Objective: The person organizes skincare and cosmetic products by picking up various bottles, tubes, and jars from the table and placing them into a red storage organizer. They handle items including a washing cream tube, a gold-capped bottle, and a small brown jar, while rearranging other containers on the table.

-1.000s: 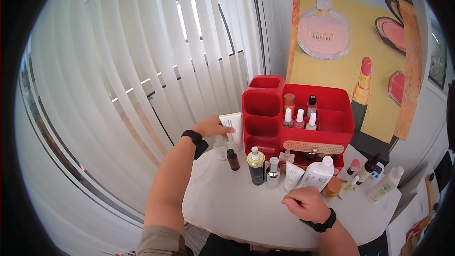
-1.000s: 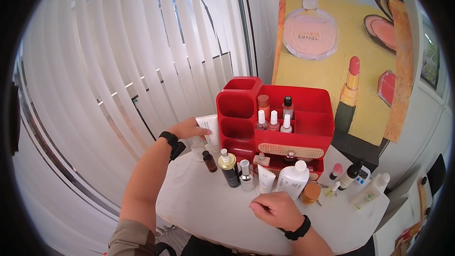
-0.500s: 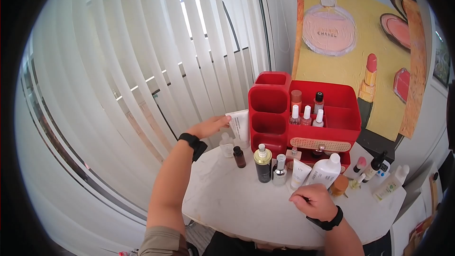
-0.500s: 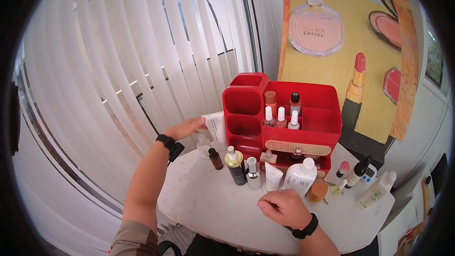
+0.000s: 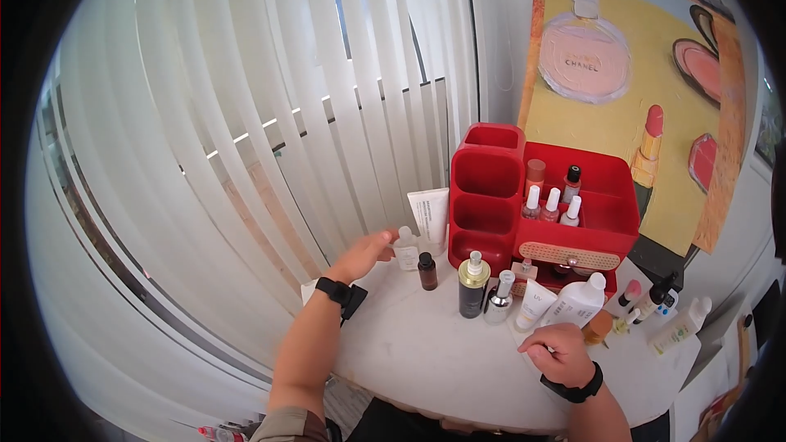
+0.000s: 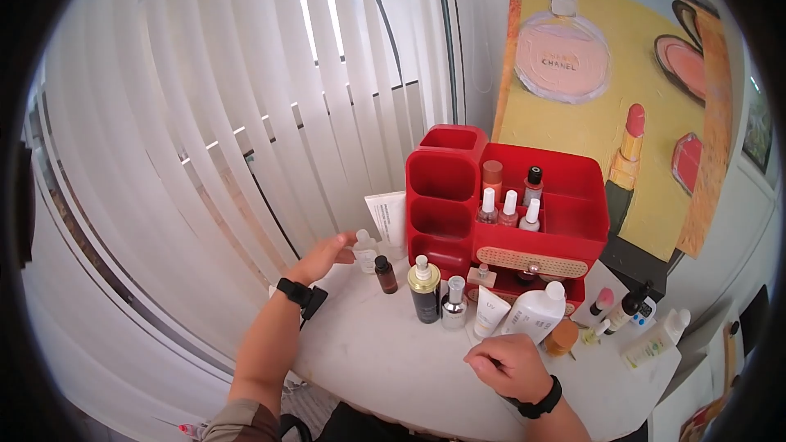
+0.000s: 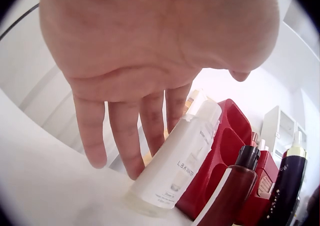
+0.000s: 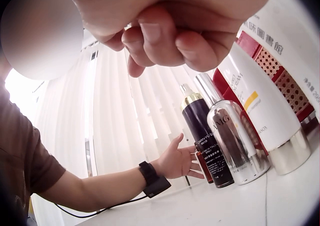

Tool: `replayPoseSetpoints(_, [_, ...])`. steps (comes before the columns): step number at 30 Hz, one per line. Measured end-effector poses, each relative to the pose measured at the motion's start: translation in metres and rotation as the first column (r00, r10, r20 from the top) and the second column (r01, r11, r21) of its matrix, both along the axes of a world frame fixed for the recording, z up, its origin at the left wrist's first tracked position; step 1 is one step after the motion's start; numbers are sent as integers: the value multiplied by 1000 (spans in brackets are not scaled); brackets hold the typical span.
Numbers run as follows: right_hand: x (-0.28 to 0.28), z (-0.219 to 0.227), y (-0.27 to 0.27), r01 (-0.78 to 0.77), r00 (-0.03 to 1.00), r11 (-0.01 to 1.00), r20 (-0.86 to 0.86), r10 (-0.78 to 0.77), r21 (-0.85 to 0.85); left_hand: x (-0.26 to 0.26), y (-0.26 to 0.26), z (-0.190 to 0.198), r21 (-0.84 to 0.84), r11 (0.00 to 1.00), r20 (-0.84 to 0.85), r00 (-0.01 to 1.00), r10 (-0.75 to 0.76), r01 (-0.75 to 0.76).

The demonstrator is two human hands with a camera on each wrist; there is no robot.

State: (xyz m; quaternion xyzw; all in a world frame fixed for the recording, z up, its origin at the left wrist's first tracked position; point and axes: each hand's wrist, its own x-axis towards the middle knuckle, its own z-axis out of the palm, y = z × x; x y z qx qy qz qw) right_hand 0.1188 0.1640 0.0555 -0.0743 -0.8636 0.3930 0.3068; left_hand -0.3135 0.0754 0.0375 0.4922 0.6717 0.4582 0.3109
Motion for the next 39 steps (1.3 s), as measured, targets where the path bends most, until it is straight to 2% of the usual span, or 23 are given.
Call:
replayPoseSetpoints(2, [0, -3, 1, 3, 1000, 1000, -5, -3, -10, 3, 2, 2, -22, 1000, -21, 1000, -18, 18])
replayPoseSetpoints(4, [1, -7, 1, 8, 1000, 996, -14, -9, -88, -2, 6, -6, -58, 998, -38, 999, -40, 37])
replayPoseSetpoints(6, [1, -9, 3, -5, 1000, 998, -15, 4, -69, -6, 8, -14, -62, 992, -154, 981, -118, 109])
replayPoseSetpoints(8, [-1, -10, 5, -25, 1000, 998, -19, 24, -50, -2, 5, -9, -63, 991, -91, 988, -126, 121])
replayPoseSetpoints(10, [-4, -9, 5, -49, 993, 999, -105, 50, 12, 5, 3, -2, -60, 990, -31, 991, -133, 131])
replayPoseSetpoints(12, [-6, -5, 4, -40, 996, 999, -83, 41, 18, 6, 4, 0, -52, 987, 16, 988, -152, 152])
replayPoseSetpoints(16, [-3, -11, 8, -24, 999, 999, -34, 25, 23, 5, 5, 1, -83, 986, -48, 988, -149, 145])
replayPoseSetpoints(18, [-3, -13, 10, -27, 999, 999, -32, 28, 29, 0, 9, -8, 28, 987, -54, 986, -157, 158])
replayPoseSetpoints(19, [-3, -13, 10, -31, 999, 999, -36, 32, 39, -1, 9, -10, 27, 987, -48, 986, -157, 158])
replayPoseSetpoints(25, [-4, -12, 8, -27, 998, 998, -55, 30, 51, 4, 6, -8, 51, 994, -34, 995, -97, 98])
replayPoseSetpoints(28, [-5, -11, 7, -4, 999, 998, -54, 8, 67, 1, 6, -11, 53, 998, -84, 996, -40, 44])
replayPoseSetpoints(30, [-5, -9, 8, -5, 999, 997, -51, 9, 79, -2, 8, -16, 124, 992, -50, 999, 6, 1])
replayPoseSetpoints(39, [-3, -8, 10, -50, 999, 990, -8, 52, 131, 4, 4, -7, 194, 979, 19, 998, 52, -55])
